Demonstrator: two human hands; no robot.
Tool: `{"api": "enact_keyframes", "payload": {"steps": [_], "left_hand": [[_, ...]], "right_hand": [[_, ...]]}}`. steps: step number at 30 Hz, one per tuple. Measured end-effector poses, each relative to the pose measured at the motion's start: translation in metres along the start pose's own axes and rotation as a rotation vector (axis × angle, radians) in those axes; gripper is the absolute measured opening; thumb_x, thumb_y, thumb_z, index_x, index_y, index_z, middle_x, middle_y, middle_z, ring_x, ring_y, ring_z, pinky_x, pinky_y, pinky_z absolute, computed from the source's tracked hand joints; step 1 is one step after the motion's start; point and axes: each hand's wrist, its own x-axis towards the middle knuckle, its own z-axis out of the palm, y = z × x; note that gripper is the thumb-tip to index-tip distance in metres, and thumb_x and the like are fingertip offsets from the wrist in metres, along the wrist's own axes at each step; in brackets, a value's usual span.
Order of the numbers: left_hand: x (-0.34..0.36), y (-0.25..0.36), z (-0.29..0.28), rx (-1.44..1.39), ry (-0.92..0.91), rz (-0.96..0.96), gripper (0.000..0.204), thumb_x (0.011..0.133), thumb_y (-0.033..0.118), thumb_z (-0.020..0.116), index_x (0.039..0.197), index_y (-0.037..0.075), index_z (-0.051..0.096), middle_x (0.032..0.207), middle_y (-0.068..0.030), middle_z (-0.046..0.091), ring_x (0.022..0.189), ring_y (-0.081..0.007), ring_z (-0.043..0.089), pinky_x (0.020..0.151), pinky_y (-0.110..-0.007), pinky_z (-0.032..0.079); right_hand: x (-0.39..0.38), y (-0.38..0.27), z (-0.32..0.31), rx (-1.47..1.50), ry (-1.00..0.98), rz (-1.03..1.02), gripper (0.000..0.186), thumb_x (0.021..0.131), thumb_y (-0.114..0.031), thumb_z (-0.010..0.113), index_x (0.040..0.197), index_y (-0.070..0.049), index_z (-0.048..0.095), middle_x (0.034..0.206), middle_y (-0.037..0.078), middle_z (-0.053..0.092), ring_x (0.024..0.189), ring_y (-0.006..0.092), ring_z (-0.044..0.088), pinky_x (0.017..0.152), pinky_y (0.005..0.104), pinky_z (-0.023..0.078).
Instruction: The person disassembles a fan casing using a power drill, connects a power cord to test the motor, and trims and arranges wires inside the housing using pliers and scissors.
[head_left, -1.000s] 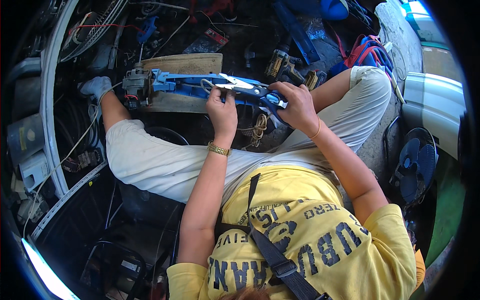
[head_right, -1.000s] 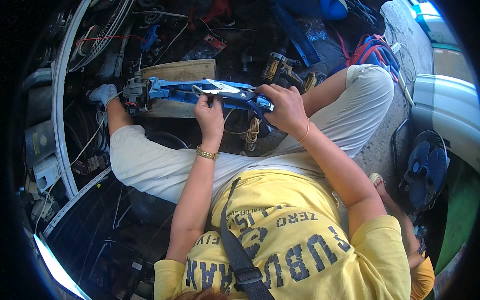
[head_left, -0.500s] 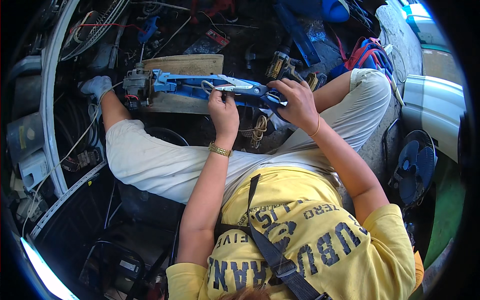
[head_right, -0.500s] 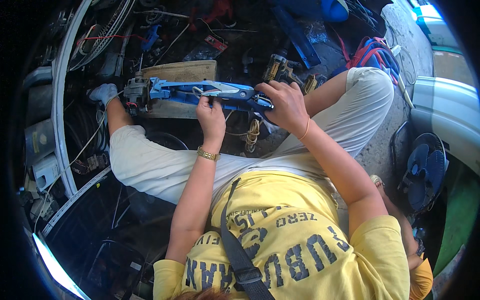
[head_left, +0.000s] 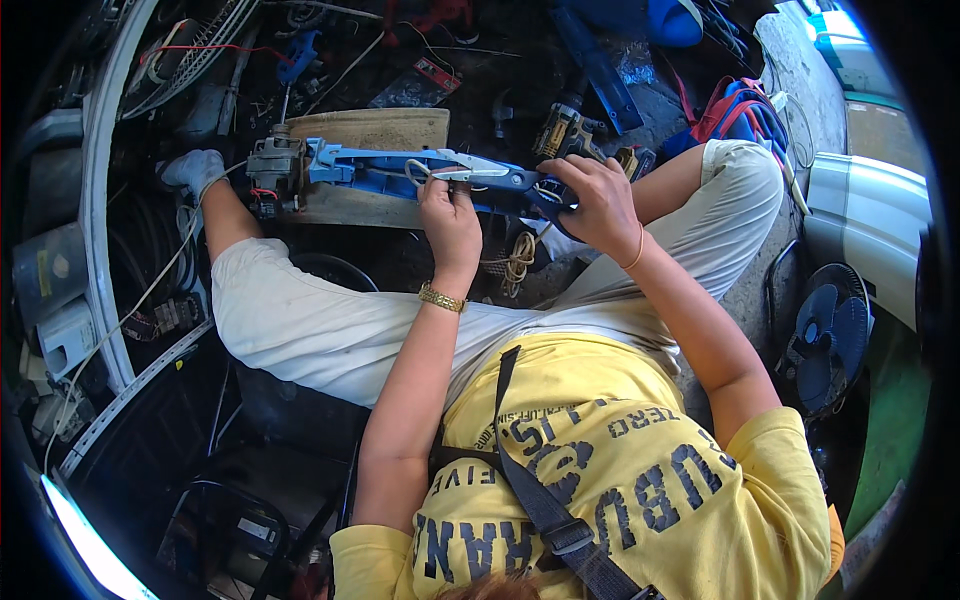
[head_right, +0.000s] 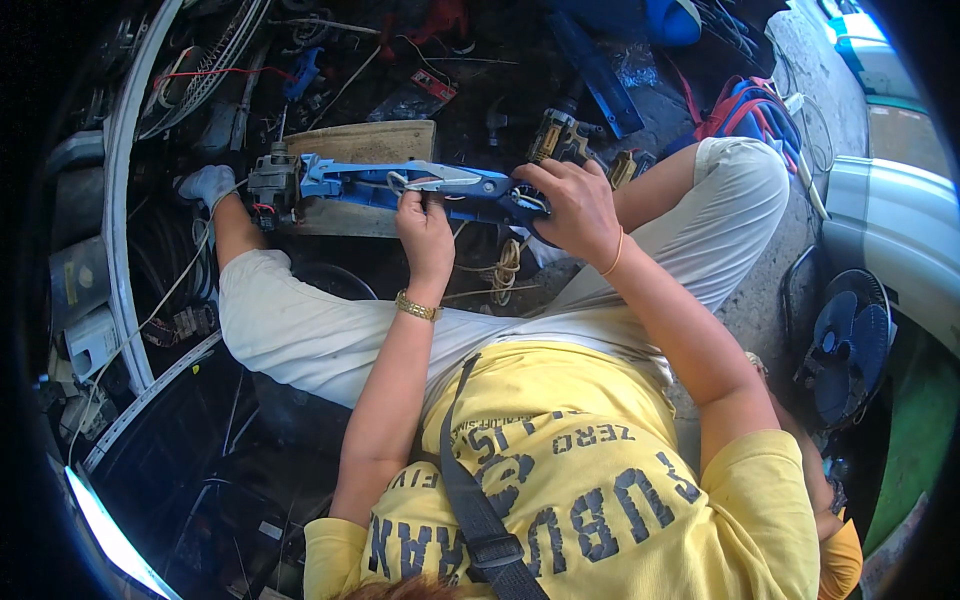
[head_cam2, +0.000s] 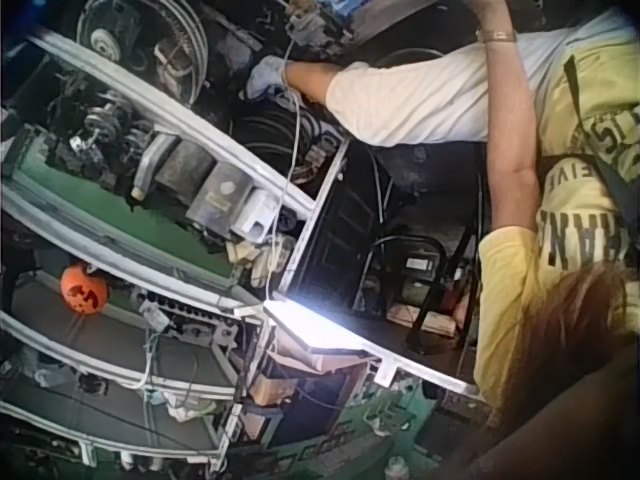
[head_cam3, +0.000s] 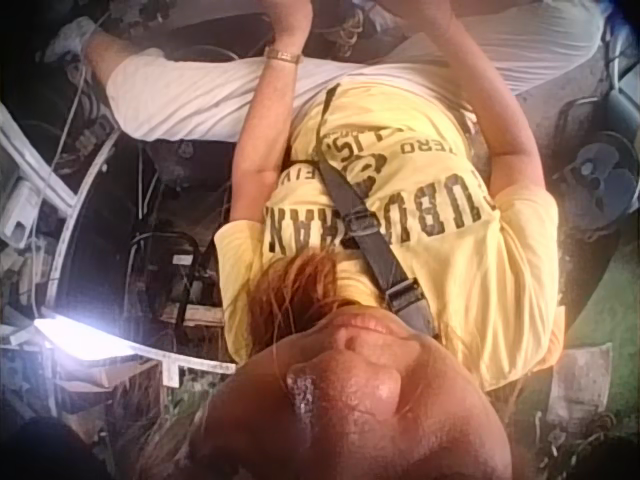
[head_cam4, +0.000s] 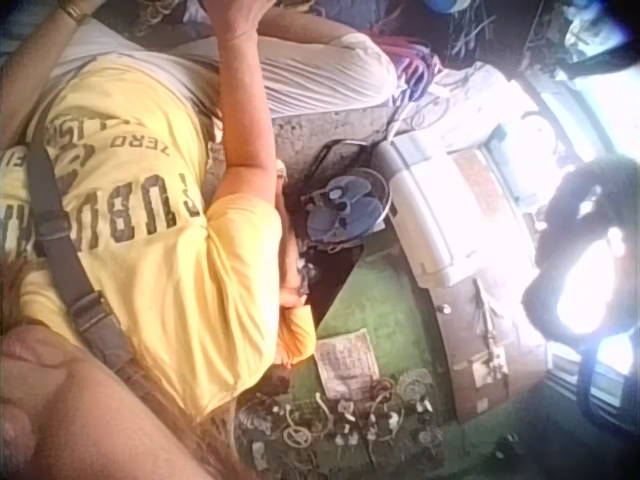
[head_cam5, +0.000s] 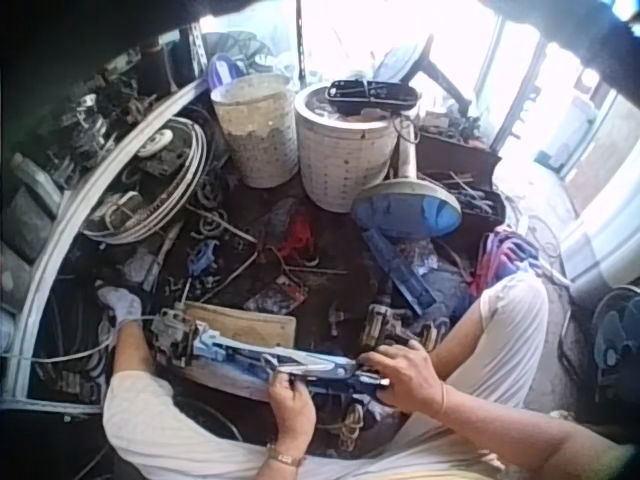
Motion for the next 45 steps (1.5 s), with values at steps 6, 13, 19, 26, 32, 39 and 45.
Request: {"api": "enact_keyframes", "payload": {"steps": [6,13,19,26,32,39,45], "left_hand": [[0.002,0.0,-0.001,0.014,-0.013,0.027,0.01,0.094,0.0,0.051,0.097,-0.004,0.061,0.085,-0.0091,0.062,0.078,-0.0149,0.058,0.072,-0.029,0.047],[0.007,0.0,-0.007,-0.148,-0.078,-0.049,0.007,0.09,0.004,0.057,0.092,-0.001,0.062,0.083,-0.0152,0.064,0.078,-0.0311,0.061,0.069,-0.039,0.047],[0.012,0.003,-0.009,-0.128,-0.157,0.029,0.008,0.089,0.001,0.055,0.093,-0.001,0.062,0.076,-0.0155,0.065,0.072,-0.0317,0.063,0.065,-0.038,0.048],[0.011,0.0,-0.011,-0.058,-0.176,0.166,0.007,0.09,0.001,0.055,0.092,0.001,0.061,0.079,-0.0145,0.066,0.073,-0.0298,0.064,0.066,-0.036,0.048],[0.01,0.016,-0.012,-0.253,-0.145,-0.053,0.004,0.089,0.003,0.058,0.091,0.003,0.061,0.076,-0.0088,0.064,0.07,-0.0222,0.063,0.066,-0.032,0.049],[-0.001,0.018,-0.021,0.245,-0.178,0.192,0.011,0.076,0.006,0.07,0.083,0.006,0.062,0.084,-0.0071,0.058,0.078,-0.0247,0.06,0.066,-0.035,0.049],[-0.01,0.019,-0.016,0.411,-0.137,0.22,0.012,0.074,0.01,0.074,0.079,0.008,0.063,0.09,-0.0064,0.055,0.085,-0.0268,0.058,0.069,-0.037,0.052]], "right_hand": [[0.005,0.005,-0.001,-0.028,-0.004,-0.039,0.04,0.061,-0.013,0.074,0.101,-0.014,0.066,0.08,0.004,0.063,0.075,0.0217,0.061,0.063,0.035,0.034],[0.002,-0.005,-0.005,0.09,-0.039,0.049,0.038,0.063,-0.014,0.077,0.1,-0.011,0.067,0.083,0.007,0.067,0.073,0.0256,0.064,0.063,0.0343,0.043],[-0.003,-0.023,-0.01,0.458,-0.333,0.415,0.045,0.07,-0.026,0.083,0.102,-0.001,0.063,0.065,0.003,0.059,0.059,0.0083,0.053,0.055,0.0252,0.041],[-0.004,-0.02,-0.009,1.063,-0.526,0.74,0.043,0.074,-0.023,0.083,0.102,-0.001,0.059,0.064,-0.004,0.055,0.057,0.0025,0.048,0.053,0.0189,0.038],[-0.003,0.013,-0.004,1.787,-0.235,0.73,0.03,0.089,-0.027,0.067,0.107,-0.006,0.059,0.074,-0.003,0.053,0.065,0.0072,0.055,0.055,0.0212,0.042],[0.003,0.049,-0.021,0.24,-0.013,0.375,0.039,0.081,-0.017,0.075,0.113,-0.001,0.06,0.088,0.001,0.062,0.079,0.0091,0.057,0.067,0.0241,0.045],[-0.021,0.026,0.032,0.964,0.048,0.609,0.041,0.076,-0.008,0.077,0.111,0.0,0.059,0.075,-0.001,0.056,0.068,0.0062,0.047,0.061,0.0225,0.04]]}}
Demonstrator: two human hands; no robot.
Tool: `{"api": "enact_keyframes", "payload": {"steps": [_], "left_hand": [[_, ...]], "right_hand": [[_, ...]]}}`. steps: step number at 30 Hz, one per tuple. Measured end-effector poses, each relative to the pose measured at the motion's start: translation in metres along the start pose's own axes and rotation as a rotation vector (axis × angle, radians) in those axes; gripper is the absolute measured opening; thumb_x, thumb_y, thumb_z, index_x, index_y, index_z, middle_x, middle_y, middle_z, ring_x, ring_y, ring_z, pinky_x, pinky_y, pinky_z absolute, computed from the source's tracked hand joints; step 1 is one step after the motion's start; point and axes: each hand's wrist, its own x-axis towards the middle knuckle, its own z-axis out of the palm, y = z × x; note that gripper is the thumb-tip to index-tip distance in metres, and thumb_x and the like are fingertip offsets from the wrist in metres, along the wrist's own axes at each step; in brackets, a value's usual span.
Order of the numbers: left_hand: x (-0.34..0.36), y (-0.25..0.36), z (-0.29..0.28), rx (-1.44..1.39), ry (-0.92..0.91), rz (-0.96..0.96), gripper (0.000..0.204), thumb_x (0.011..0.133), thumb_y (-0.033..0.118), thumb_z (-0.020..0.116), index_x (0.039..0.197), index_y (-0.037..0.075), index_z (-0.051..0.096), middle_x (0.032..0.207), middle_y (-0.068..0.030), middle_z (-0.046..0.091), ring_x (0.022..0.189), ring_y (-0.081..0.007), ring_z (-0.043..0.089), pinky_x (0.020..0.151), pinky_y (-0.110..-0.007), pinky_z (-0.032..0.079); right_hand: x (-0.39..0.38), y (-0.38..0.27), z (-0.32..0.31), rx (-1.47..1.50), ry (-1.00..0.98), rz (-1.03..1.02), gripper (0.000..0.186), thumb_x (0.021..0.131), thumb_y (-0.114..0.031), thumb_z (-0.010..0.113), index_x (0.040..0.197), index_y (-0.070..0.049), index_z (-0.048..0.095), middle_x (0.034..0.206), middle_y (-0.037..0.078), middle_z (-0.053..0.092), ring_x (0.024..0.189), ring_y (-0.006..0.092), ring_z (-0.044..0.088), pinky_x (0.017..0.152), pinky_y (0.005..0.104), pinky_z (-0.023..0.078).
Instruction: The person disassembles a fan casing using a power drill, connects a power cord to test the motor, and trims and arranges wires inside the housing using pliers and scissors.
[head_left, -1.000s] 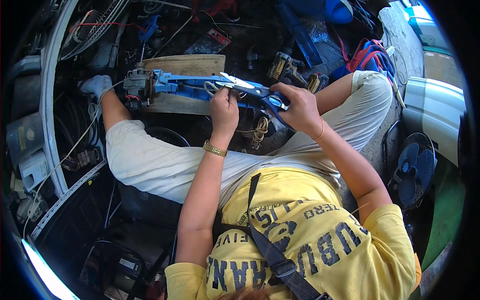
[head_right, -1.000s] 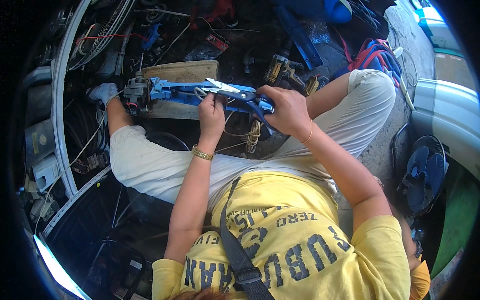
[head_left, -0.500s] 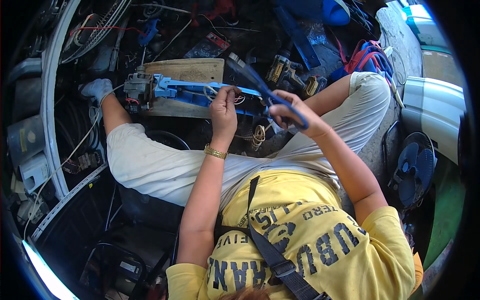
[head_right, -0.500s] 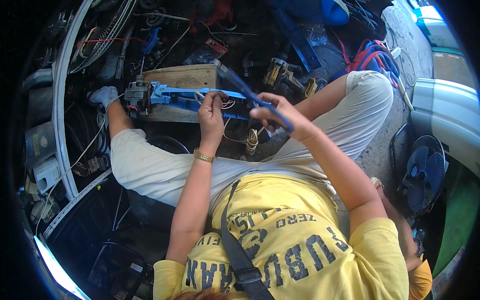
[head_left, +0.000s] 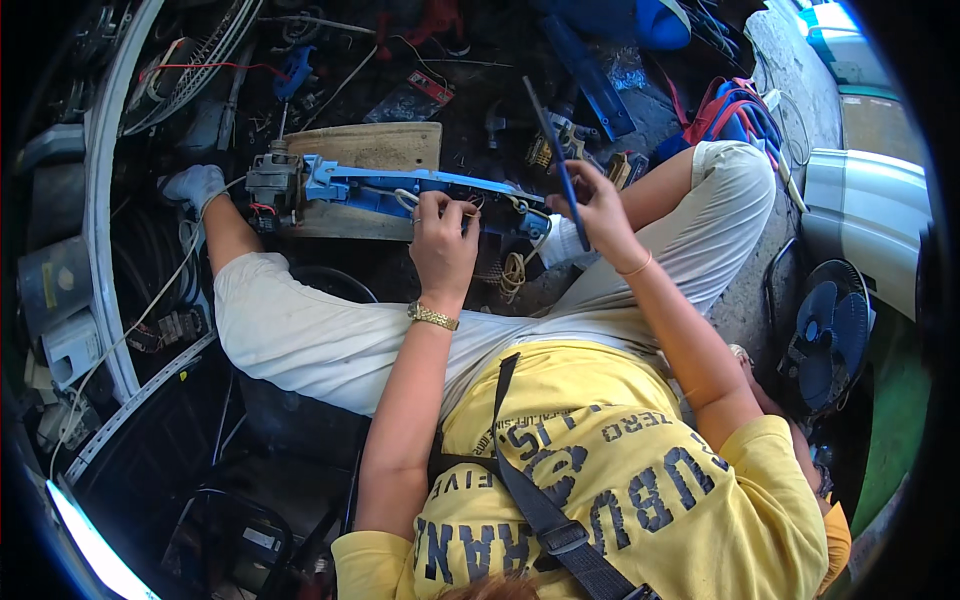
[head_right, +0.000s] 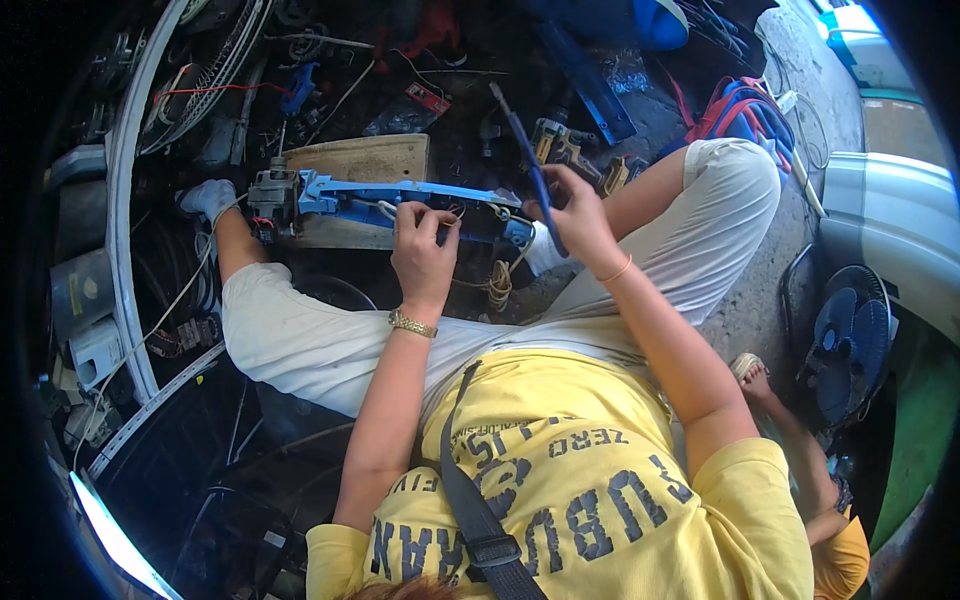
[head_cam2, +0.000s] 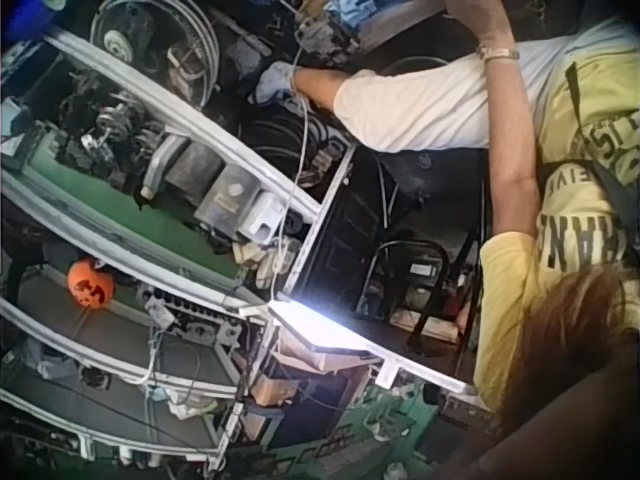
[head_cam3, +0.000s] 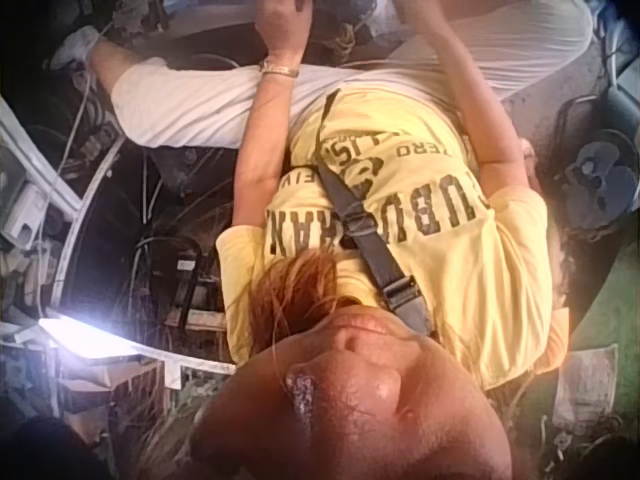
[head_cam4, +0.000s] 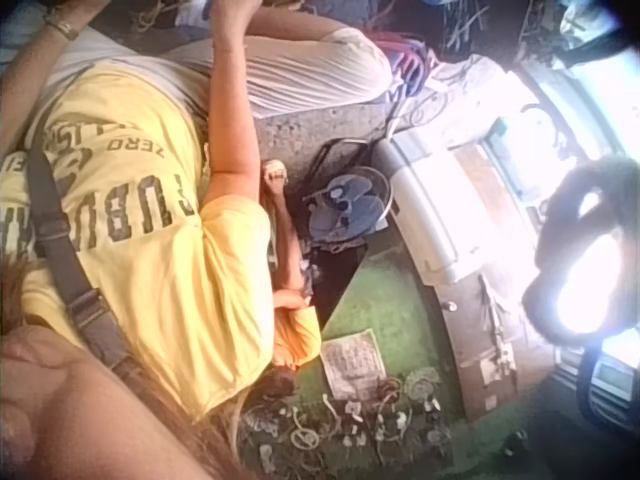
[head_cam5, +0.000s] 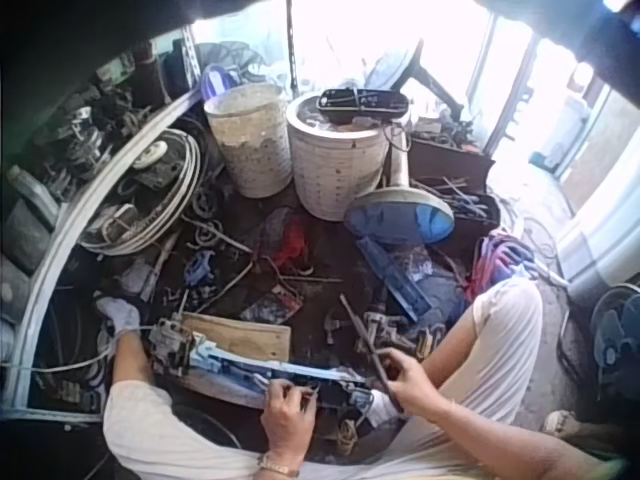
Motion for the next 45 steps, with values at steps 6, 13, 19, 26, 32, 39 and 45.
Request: {"api": "enact_keyframes", "payload": {"steps": [6,13,19,26,32,39,45], "left_hand": [[-0.002,-0.004,-0.004,0.08,0.011,0.075,0.013,0.074,0.013,0.074,0.077,0.008,0.062,0.09,-0.006,0.054,0.084,-0.0267,0.059,0.068,-0.037,0.053],[0.006,0.001,-0.001,0.09,-0.005,-0.039,0.013,0.078,0.014,0.072,0.075,0.006,0.063,0.087,-0.0072,0.057,0.077,-0.0286,0.062,0.065,-0.039,0.052],[0.004,-0.004,0.001,0.166,0.014,0.013,0.007,0.079,0.013,0.071,0.079,0.008,0.066,0.087,-0.0054,0.059,0.077,-0.026,0.063,0.062,-0.037,0.051],[0.008,-0.003,0.0,-0.25,0.011,-0.142,0.005,0.077,0.005,0.07,0.081,0.007,0.067,0.083,-0.0049,0.057,0.072,-0.0212,0.061,0.064,-0.033,0.05],[0.008,-0.005,0.002,-0.478,0.038,-0.098,0.006,0.077,0.001,0.07,0.079,0.002,0.066,0.084,-0.0072,0.066,0.07,-0.0216,0.064,0.066,-0.032,0.049],[0.006,-0.011,0.002,-0.451,-0.011,-0.104,0.005,0.078,-0.001,0.07,0.082,-0.001,0.067,0.081,-0.0084,0.068,0.071,-0.0169,0.064,0.068,-0.028,0.049],[0.01,-0.011,-0.001,-0.388,-0.035,-0.112,0.005,0.077,0.0,0.069,0.08,0.001,0.065,0.076,-0.009,0.067,0.068,-0.0168,0.064,0.063,-0.029,0.047]], "right_hand": [[-0.01,0.003,0.016,-0.201,0.012,0.014,0.044,0.078,-0.005,0.075,0.117,0.0,0.056,0.079,-0.001,0.055,0.073,0.0057,0.048,0.065,0.0212,0.041],[-0.019,-0.009,0.009,-0.435,0.067,-0.073,0.047,0.075,-0.011,0.077,0.117,-0.003,0.057,0.074,0.004,0.056,0.069,0.0115,0.05,0.064,0.0262,0.043],[-0.022,-0.009,0.012,-0.445,0.09,-0.127,0.048,0.075,-0.01,0.076,0.118,-0.002,0.056,0.076,0.003,0.058,0.07,0.0106,0.051,0.065,0.0245,0.044],[-0.011,-0.037,0.019,0.045,-0.126,0.023,0.05,0.077,0.0,0.074,0.123,0.002,0.055,0.089,0.008,0.066,0.084,0.0098,0.06,0.075,0.0233,0.049],[0.026,-0.048,0.044,-0.029,-0.303,-0.06,0.05,0.075,0.004,0.072,0.123,0.005,0.055,0.094,0.009,0.068,0.086,0.0092,0.062,0.08,0.0245,0.052],[0.037,-0.048,0.062,-0.28,-0.271,-0.177,0.044,0.073,-0.006,0.077,0.114,0.003,0.062,0.085,0.006,0.068,0.076,0.0051,0.058,0.069,0.0234,0.05],[0.026,-0.055,0.075,-0.56,0.007,-0.546,0.044,0.067,0.002,0.072,0.109,-0.006,0.064,0.082,0.011,0.067,0.072,0.0218,0.064,0.067,0.0328,0.049]]}}
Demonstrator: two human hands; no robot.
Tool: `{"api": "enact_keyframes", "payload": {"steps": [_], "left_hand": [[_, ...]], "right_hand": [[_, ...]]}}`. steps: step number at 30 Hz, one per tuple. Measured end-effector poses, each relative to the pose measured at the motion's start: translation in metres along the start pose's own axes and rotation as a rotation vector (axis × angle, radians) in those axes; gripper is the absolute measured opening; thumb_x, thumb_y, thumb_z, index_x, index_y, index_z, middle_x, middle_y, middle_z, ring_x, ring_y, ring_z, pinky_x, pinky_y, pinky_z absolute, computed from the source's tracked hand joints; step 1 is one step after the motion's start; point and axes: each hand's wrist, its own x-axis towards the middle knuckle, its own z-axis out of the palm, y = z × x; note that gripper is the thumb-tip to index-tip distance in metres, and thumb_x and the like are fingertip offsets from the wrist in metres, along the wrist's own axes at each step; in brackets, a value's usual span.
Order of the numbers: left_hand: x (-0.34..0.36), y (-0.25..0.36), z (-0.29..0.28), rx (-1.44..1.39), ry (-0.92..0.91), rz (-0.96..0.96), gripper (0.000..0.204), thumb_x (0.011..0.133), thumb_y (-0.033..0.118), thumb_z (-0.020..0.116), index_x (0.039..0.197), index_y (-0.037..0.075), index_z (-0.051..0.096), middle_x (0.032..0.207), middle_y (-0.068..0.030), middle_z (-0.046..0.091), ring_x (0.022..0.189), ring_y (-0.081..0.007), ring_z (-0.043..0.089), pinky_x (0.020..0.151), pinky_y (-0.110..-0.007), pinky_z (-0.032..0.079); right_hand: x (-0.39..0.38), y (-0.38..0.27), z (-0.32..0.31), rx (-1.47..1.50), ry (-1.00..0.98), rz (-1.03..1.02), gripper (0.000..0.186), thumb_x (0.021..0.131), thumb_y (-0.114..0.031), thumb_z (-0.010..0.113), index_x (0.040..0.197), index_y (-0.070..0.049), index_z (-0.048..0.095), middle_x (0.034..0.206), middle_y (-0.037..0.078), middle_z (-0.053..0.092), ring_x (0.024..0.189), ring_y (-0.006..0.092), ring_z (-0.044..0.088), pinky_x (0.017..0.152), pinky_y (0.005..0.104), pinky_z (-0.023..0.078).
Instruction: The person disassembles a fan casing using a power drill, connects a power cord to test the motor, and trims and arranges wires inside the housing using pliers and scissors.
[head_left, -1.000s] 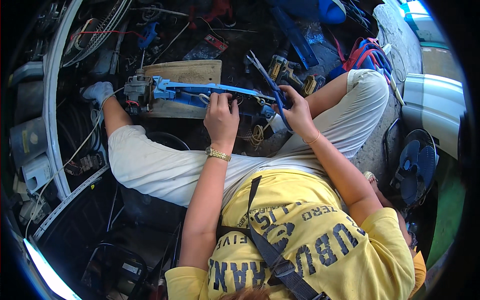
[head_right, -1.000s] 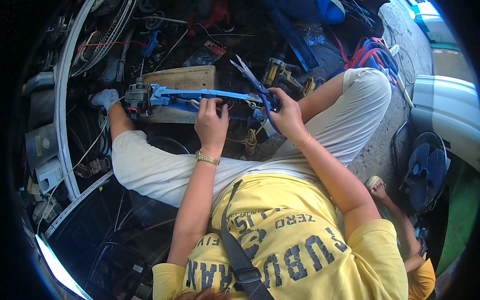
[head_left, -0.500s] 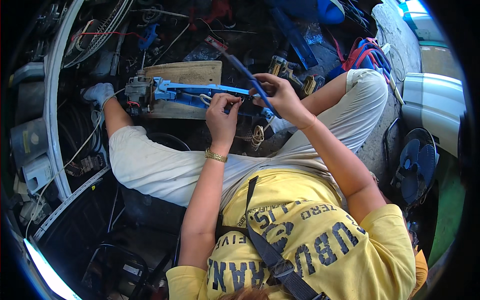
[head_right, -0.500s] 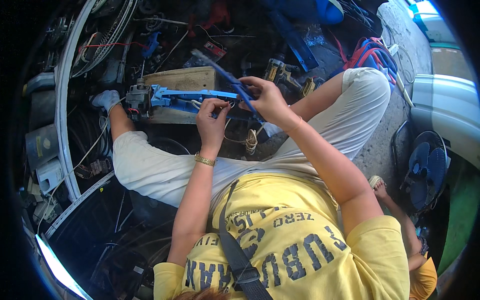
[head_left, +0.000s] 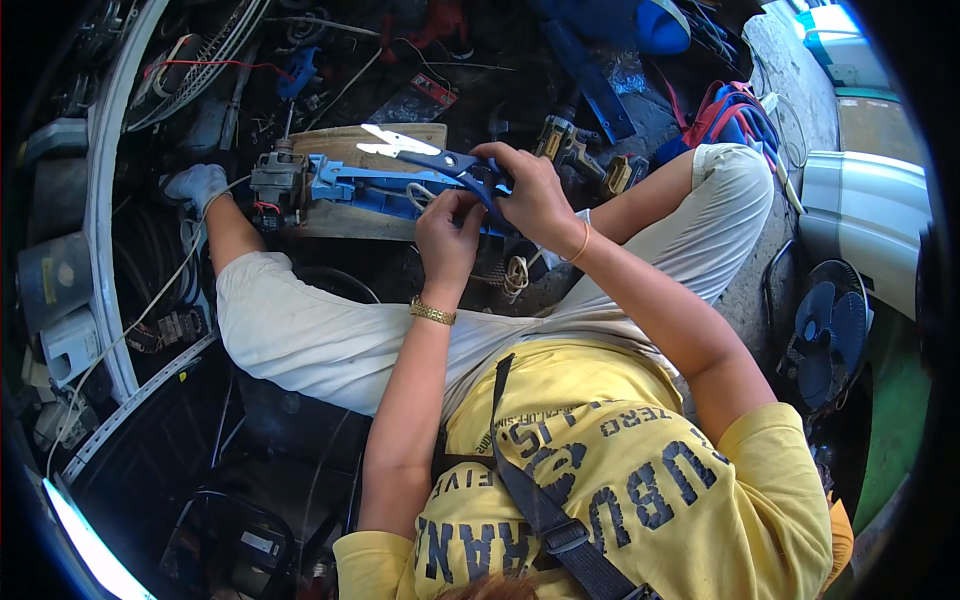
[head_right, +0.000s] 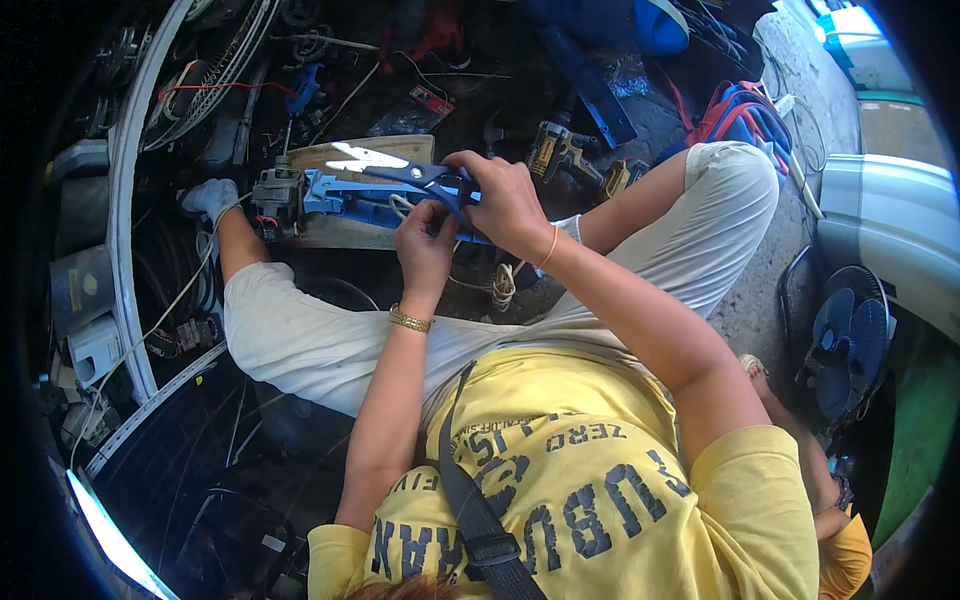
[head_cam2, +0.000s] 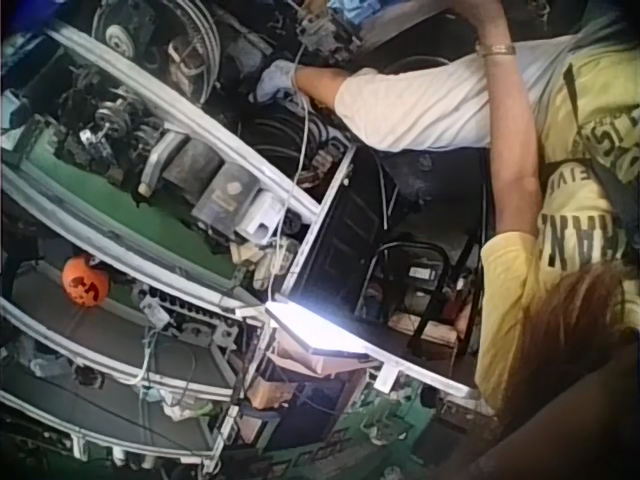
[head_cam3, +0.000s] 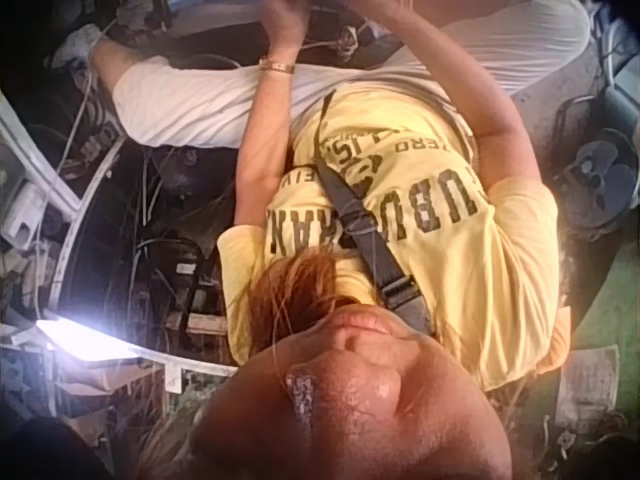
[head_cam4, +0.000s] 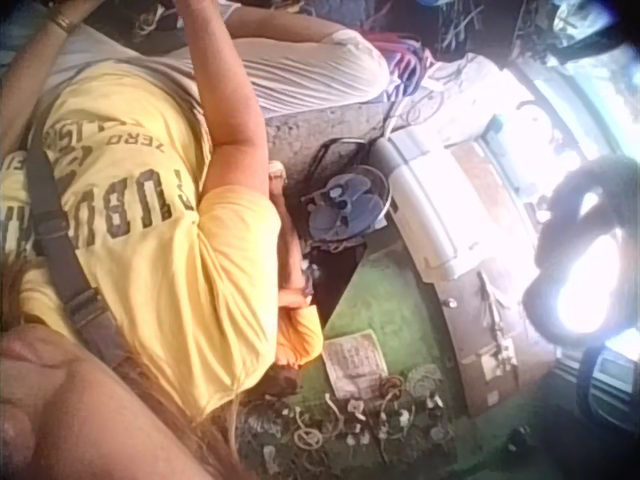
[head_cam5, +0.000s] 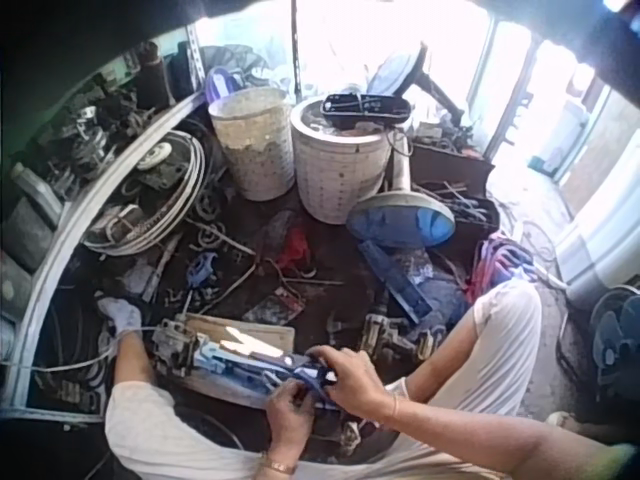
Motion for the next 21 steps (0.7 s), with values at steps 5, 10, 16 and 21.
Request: {"api": "enact_keyframes", "payload": {"steps": [5,10,16,21], "left_hand": [[-0.001,0.007,0.005,-0.059,0.022,-0.199,0.006,0.08,0.004,0.069,0.083,0.001,0.066,0.076,-0.0093,0.067,0.066,-0.0181,0.064,0.063,-0.03,0.047],[-0.007,0.0,0.011,-0.286,0.157,-0.188,0.006,0.085,0.006,0.068,0.086,0.0,0.066,0.081,-0.0053,0.069,0.07,-0.0104,0.061,0.066,-0.026,0.047],[-0.008,0.001,0.014,-0.326,0.135,-0.211,0.005,0.087,0.003,0.066,0.09,-0.001,0.067,0.081,-0.0057,0.069,0.075,-0.0103,0.062,0.069,-0.025,0.047],[-0.01,-0.002,0.013,-0.313,0.123,-0.215,0.005,0.087,0.0,0.063,0.091,-0.001,0.066,0.08,-0.0062,0.069,0.072,-0.0103,0.062,0.068,-0.026,0.048]], "right_hand": [[-0.006,-0.004,-0.001,-0.115,-0.006,0.024,0.051,0.063,-0.005,0.071,0.112,-0.015,0.062,0.091,0.005,0.068,0.088,0.0257,0.06,0.077,0.0393,0.04],[-0.014,0.015,-0.058,0.0,-0.205,0.126,0.052,0.063,-0.02,0.079,0.111,-0.008,0.063,0.092,0.013,0.069,0.086,0.0299,0.065,0.077,0.0391,0.049],[-0.043,0.03,-0.086,-0.129,-0.442,0.14,0.052,0.066,-0.027,0.08,0.109,-0.004,0.063,0.089,0.014,0.067,0.075,0.0274,0.066,0.071,0.0337,0.05],[-0.043,0.026,-0.076,-0.119,-0.405,0.132,0.049,0.066,-0.027,0.08,0.108,-0.006,0.064,0.088,0.014,0.068,0.078,0.0275,0.067,0.072,0.0346,0.05]]}}
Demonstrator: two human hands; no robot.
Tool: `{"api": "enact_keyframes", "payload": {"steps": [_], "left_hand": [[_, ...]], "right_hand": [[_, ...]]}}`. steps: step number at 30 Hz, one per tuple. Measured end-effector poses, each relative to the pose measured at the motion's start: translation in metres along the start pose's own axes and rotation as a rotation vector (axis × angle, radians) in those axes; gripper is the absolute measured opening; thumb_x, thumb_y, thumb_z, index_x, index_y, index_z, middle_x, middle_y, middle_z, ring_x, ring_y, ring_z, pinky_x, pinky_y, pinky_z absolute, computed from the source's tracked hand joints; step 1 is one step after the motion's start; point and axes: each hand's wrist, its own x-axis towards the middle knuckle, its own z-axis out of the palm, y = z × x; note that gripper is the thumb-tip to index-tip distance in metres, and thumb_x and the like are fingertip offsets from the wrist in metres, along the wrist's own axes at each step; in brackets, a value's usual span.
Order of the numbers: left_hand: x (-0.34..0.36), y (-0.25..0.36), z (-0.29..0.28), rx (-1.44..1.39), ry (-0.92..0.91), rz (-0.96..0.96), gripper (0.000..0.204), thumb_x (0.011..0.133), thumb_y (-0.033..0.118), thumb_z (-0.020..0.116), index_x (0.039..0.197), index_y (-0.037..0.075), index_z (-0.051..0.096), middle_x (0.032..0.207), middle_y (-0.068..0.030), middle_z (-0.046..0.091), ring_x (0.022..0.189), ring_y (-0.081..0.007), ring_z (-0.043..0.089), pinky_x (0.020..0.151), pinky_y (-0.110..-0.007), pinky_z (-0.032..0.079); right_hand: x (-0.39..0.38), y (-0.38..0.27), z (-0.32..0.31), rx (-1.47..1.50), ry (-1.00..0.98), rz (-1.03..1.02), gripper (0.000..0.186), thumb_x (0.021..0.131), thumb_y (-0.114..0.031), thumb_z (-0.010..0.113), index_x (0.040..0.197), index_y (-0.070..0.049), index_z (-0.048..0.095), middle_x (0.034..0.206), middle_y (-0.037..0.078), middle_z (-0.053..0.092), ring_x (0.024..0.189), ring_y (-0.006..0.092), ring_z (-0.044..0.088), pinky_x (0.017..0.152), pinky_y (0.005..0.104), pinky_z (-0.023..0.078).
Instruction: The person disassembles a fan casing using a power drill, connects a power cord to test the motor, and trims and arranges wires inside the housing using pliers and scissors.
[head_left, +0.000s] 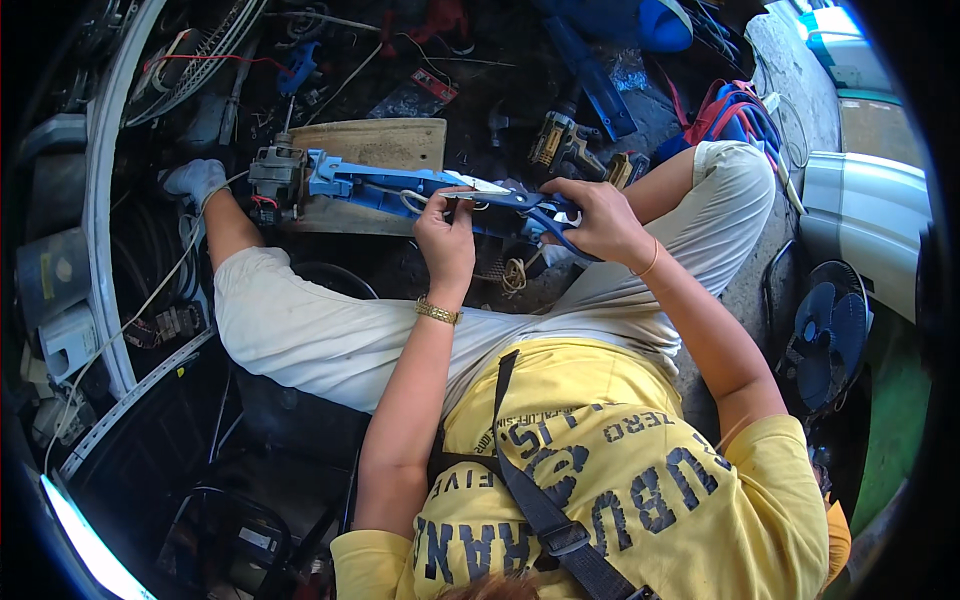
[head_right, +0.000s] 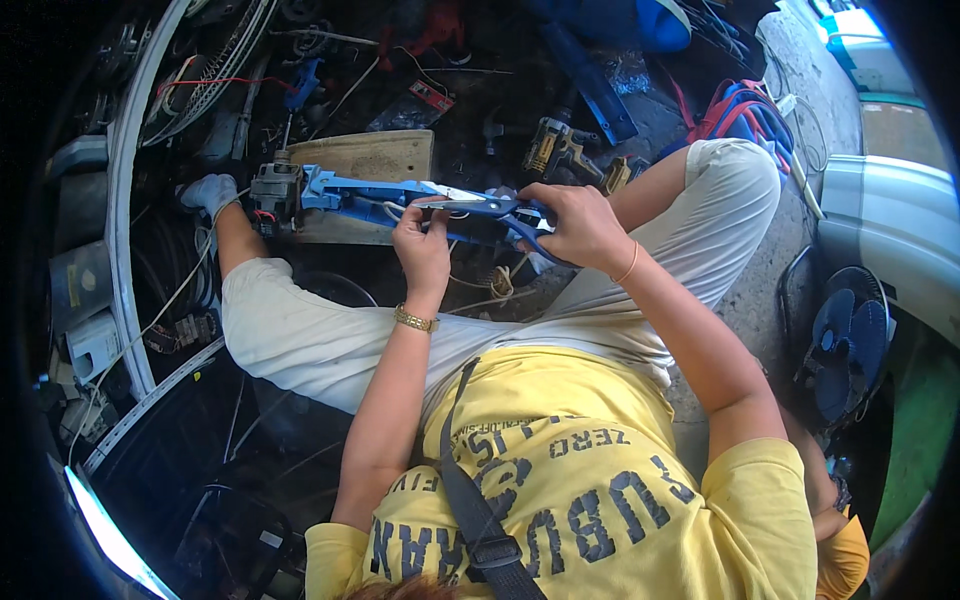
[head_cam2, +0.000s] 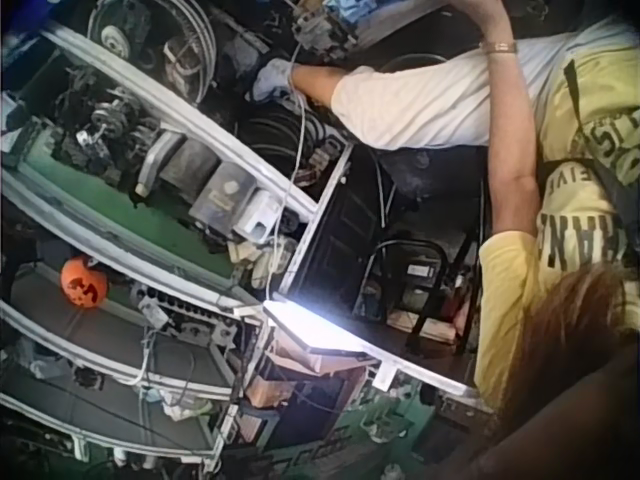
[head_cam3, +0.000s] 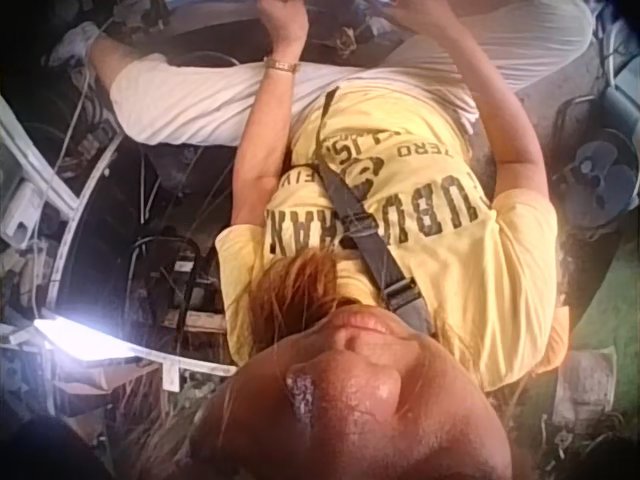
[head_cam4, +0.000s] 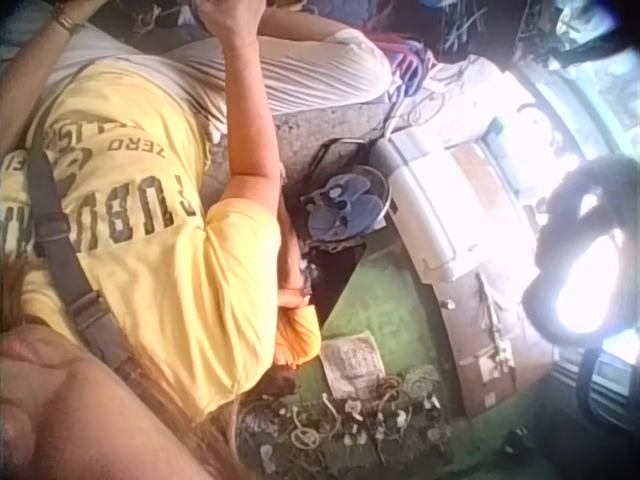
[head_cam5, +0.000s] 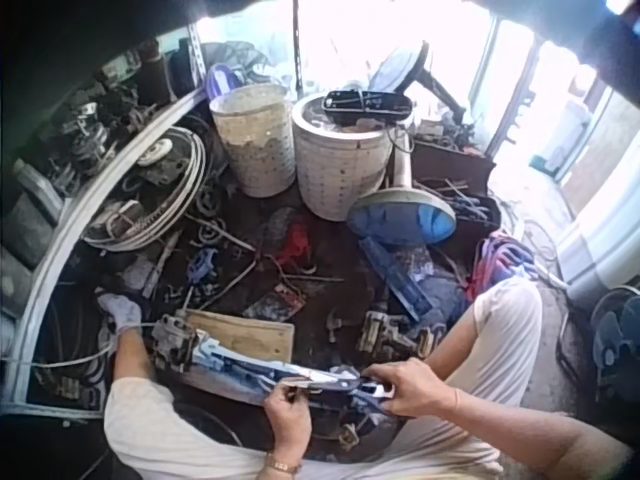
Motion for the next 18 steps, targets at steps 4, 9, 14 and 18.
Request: {"api": "enact_keyframes", "payload": {"steps": [4,9,14,18], "left_hand": [[0.0,-0.001,0.0,-0.012,0.01,0.024,0.006,0.087,0.0,0.064,0.092,-0.002,0.066,0.079,-0.0069,0.07,0.071,-0.0108,0.062,0.068,-0.026,0.048],[0.002,-0.003,-0.002,0.03,-0.032,-0.013,0.007,0.088,-0.002,0.062,0.094,-0.002,0.065,0.085,-0.0034,0.067,0.078,-0.0082,0.059,0.074,-0.024,0.047],[0.003,-0.006,-0.002,0.055,-0.027,0.03,0.008,0.088,0.003,0.065,0.094,-0.002,0.065,0.084,-0.0028,0.067,0.077,-0.008,0.058,0.073,-0.024,0.047],[0.003,-0.007,0.0,0.082,-0.032,0.033,0.008,0.09,0.004,0.063,0.094,-0.002,0.065,0.083,-0.0025,0.067,0.077,-0.0077,0.058,0.072,-0.024,0.047]], "right_hand": [[0.004,-0.002,0.002,-0.026,0.019,0.007,0.042,0.067,-0.028,0.075,0.104,-0.009,0.067,0.088,0.013,0.07,0.08,0.0307,0.066,0.073,0.0391,0.051],[0.005,0.005,0.004,-0.052,0.051,-0.033,0.037,0.07,-0.023,0.073,0.104,-0.01,0.068,0.086,0.012,0.07,0.078,0.0299,0.066,0.07,0.0388,0.051],[0.004,0.005,0.003,-0.117,0.119,-0.084,0.033,0.069,-0.017,0.075,0.101,-0.008,0.07,0.084,0.013,0.07,0.073,0.0288,0.067,0.066,0.0348,0.052],[0.002,0.009,0.006,-0.145,0.154,-0.092,0.032,0.069,-0.017,0.074,0.1,-0.009,0.071,0.082,0.012,0.07,0.072,0.0286,0.067,0.066,0.0345,0.051]]}}
